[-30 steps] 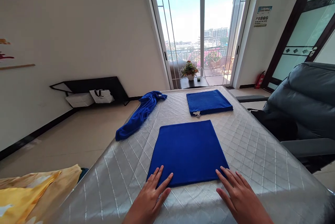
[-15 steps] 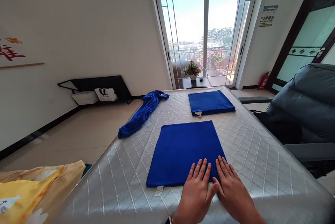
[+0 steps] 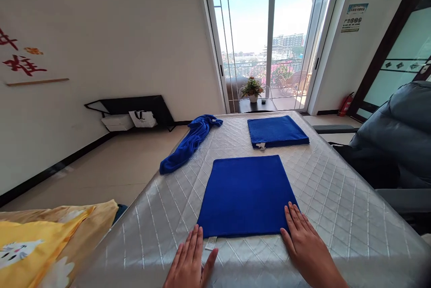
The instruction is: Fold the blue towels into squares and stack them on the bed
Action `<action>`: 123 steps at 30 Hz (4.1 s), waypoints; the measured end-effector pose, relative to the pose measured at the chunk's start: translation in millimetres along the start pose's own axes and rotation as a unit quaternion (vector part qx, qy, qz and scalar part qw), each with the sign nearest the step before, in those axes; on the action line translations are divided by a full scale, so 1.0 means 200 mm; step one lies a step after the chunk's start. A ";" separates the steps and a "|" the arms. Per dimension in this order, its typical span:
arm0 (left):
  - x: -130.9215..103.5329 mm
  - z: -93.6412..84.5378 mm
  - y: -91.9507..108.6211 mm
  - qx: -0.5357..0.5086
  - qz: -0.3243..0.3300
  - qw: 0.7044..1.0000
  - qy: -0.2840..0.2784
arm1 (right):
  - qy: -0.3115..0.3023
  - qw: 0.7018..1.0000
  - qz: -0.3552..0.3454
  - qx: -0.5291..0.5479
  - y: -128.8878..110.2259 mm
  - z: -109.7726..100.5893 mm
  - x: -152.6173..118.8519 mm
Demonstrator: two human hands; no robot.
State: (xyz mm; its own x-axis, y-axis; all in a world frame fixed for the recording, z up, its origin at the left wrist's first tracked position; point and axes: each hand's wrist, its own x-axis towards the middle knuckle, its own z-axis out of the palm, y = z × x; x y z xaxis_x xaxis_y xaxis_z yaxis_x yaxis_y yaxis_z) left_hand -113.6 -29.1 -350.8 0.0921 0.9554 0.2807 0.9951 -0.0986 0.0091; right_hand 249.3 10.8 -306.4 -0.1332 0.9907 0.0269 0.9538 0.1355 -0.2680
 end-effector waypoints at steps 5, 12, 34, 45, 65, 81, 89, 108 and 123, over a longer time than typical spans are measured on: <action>0.09 -0.14 0.06 -0.015 -0.030 0.999 -0.017 | -0.012 0.999 -0.018 -0.031 0.04 -0.08 0.05; 0.66 -0.32 0.60 -0.126 0.201 0.971 -0.018 | 0.013 0.998 -0.015 -0.062 -0.03 -0.17 0.37; 0.56 -0.01 0.03 -0.047 -0.006 0.997 -0.065 | -0.065 0.996 0.019 -0.060 -0.03 -0.09 0.37; 0.75 -0.16 0.16 -0.015 0.006 0.996 -0.086 | -0.036 0.998 0.011 -0.042 0.00 -0.19 0.80; 1.23 0.07 0.34 -0.082 0.097 0.989 -0.075 | -0.045 0.998 0.040 0.001 0.03 -0.09 0.86; 1.26 0.17 -0.13 -0.047 -0.026 0.997 -0.060 | -0.038 0.998 0.006 -0.045 0.08 -0.16 1.07; 1.26 0.13 -0.14 -0.030 -0.022 0.997 -0.072 | -0.002 0.999 0.035 -0.031 0.09 -0.04 1.13; 1.50 0.04 1.00 -0.141 0.205 0.969 0.003 | 0.008 1.000 0.010 -0.013 0.10 -0.06 1.12; 1.50 0.16 -0.04 -0.056 0.026 0.995 -0.080 | -0.006 0.999 0.039 0.003 0.09 -0.07 1.13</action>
State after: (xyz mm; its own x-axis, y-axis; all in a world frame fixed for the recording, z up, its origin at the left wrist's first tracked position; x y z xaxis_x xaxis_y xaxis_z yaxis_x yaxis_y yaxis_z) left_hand -92.2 267.2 -297.5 0.1565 0.9793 0.1282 0.9794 -0.1706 0.1083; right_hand 239.4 236.4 -292.1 -0.0615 0.9981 -0.0054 0.9597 0.0576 -0.2752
